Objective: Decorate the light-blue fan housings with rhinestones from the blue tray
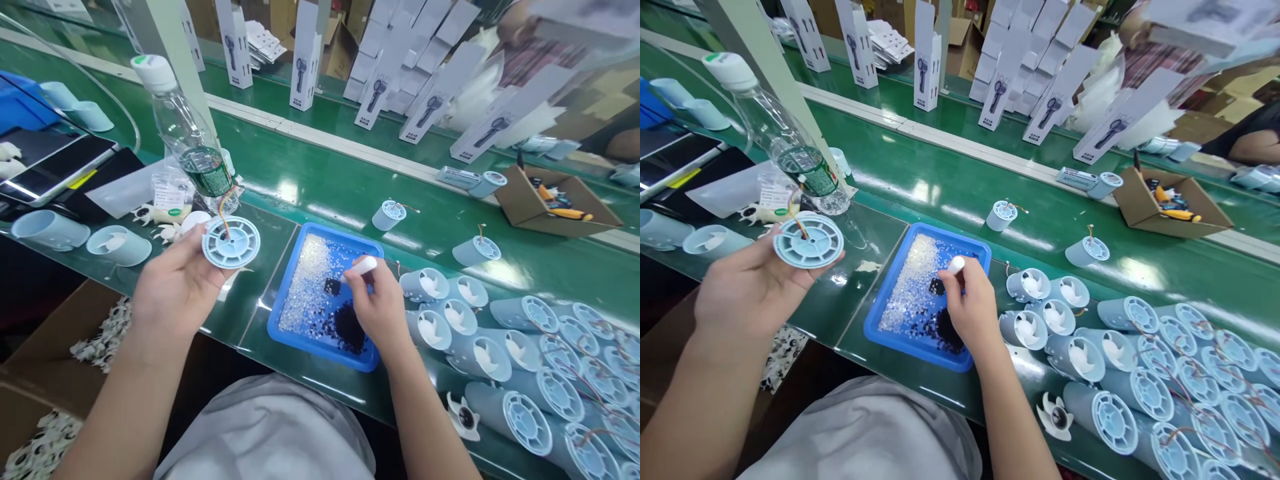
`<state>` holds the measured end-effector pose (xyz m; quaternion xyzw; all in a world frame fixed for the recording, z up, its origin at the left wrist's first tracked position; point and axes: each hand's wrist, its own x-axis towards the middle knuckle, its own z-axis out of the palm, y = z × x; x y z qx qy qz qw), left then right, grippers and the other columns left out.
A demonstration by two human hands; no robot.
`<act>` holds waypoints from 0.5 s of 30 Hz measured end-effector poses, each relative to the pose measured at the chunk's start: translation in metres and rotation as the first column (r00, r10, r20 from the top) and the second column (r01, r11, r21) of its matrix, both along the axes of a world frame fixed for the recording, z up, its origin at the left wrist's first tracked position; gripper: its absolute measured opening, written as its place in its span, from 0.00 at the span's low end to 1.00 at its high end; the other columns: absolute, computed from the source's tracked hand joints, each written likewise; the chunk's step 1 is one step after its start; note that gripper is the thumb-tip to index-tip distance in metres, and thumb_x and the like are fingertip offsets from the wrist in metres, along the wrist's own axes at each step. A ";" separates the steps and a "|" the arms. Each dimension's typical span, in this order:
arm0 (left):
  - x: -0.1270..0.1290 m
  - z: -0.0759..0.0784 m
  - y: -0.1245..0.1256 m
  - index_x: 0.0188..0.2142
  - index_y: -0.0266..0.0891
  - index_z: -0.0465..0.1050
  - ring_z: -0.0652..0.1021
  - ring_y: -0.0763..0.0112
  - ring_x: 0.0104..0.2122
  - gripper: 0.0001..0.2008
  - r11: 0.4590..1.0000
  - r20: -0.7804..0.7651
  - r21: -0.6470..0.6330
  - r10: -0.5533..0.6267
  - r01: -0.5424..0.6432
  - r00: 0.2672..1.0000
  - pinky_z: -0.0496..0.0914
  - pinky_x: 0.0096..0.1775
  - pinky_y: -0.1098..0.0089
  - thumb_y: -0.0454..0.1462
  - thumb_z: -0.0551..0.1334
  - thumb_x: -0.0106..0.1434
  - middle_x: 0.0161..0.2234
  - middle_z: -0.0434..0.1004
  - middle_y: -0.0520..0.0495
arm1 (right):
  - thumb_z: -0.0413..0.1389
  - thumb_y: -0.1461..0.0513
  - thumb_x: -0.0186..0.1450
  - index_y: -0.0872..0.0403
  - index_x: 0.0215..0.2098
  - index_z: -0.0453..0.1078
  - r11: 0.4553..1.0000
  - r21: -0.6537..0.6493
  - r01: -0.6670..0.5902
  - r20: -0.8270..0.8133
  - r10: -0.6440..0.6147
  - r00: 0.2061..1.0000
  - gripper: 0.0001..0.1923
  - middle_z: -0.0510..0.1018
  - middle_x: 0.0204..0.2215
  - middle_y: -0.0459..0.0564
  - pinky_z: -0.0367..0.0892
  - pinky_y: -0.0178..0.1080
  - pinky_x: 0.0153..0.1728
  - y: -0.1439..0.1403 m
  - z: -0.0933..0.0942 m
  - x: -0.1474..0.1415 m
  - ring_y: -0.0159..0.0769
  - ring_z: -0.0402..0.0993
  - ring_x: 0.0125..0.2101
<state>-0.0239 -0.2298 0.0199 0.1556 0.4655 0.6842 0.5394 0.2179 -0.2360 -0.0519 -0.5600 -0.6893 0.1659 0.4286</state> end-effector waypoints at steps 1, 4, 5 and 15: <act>0.002 -0.002 -0.001 0.33 0.36 0.75 0.79 0.67 0.41 0.08 1.000 0.008 -0.006 -0.017 0.017 1.000 0.79 0.39 0.66 0.31 0.56 0.63 0.37 0.79 0.45 | 0.53 0.60 0.66 0.52 0.35 0.65 1.000 0.010 0.029 -0.046 -0.029 0.999 0.04 0.72 0.30 0.46 0.67 0.38 0.31 -0.002 0.002 -0.002 0.34 0.71 0.29; 0.010 -0.008 -0.005 0.35 0.35 0.75 0.79 0.71 0.34 0.06 0.991 0.027 -0.007 -0.135 0.136 0.990 0.77 0.35 0.72 0.32 0.58 0.63 0.36 0.79 0.46 | 0.54 0.59 0.67 0.51 0.40 0.65 0.993 0.004 0.121 -0.387 -0.110 0.916 0.06 0.72 0.33 0.46 0.70 0.39 0.32 -0.017 0.015 -0.013 0.33 0.73 0.28; 0.014 -0.010 -0.008 0.34 0.34 0.75 0.79 0.72 0.33 0.06 0.981 0.032 0.003 -0.193 0.193 0.981 0.76 0.34 0.74 0.33 0.59 0.63 0.35 0.79 0.46 | 0.54 0.59 0.67 0.51 0.42 0.65 0.993 -0.010 0.121 -0.524 -0.108 0.845 0.06 0.72 0.33 0.45 0.71 0.39 0.31 -0.025 0.022 -0.018 0.31 0.74 0.27; 0.038 -0.004 -0.026 0.30 0.38 0.69 0.73 0.79 0.30 0.07 0.894 -0.037 0.084 -0.439 0.441 0.898 0.70 0.34 0.78 0.38 0.61 0.64 0.29 0.73 0.51 | 0.55 0.68 0.67 0.48 0.46 0.65 0.991 0.136 -0.016 -0.763 0.114 0.636 0.12 0.73 0.42 0.47 0.77 0.39 0.39 -0.064 0.057 -0.044 0.31 0.78 0.35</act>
